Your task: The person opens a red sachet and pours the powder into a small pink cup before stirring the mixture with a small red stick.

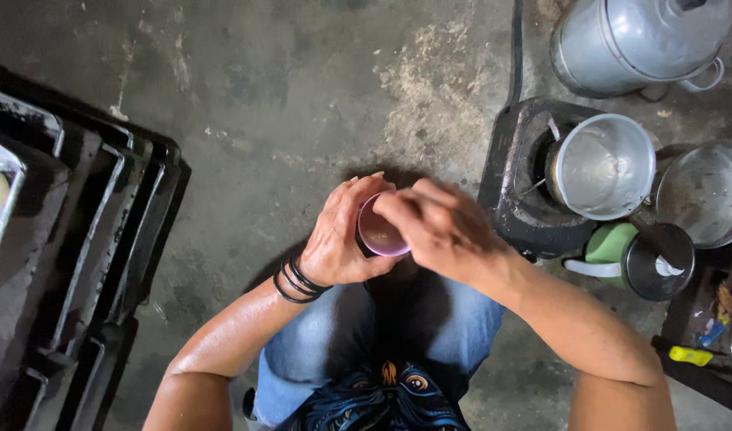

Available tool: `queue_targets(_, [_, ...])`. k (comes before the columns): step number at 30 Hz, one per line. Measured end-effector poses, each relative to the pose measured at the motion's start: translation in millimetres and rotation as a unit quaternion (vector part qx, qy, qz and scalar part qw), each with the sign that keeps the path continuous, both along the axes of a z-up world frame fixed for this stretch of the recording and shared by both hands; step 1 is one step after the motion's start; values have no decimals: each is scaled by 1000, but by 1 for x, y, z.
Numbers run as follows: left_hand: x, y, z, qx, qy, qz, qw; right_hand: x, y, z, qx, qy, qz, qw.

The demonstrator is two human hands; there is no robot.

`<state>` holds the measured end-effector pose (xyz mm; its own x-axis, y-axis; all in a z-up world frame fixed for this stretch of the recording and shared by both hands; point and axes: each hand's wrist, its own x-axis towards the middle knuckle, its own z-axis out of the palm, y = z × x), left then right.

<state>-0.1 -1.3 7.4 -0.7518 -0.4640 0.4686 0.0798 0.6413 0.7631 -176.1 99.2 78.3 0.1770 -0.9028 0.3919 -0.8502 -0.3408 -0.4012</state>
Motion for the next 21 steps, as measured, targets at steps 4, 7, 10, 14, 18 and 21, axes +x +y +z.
queue_targets(4, [-1, 0, 2, 5, -16, -2, 1000, 4, 4, 5, -14, -43, -3, 999])
queue_targets(7, [-1, 3, 0, -14, -11, 35, 999, -6, -1, 6, 3, 33, -33, 999])
queue_targets(10, [-3, 2, 1, 6, -7, 5, 1000, 2, -4, 4, 62, -75, 4, 995])
queue_targets(14, [-1, 3, 0, -6, -13, 9, 1000, -1, 1, 5, -39, -39, -3, 998])
queue_targets(18, [-4, 3, 3, -8, -7, 15, 1000, 3, -2, 4, 29, -47, -4, 998])
queue_targets(21, [-3, 4, 2, 10, -13, 14, 1000, -2, 0, 3, -10, -50, 5, 999])
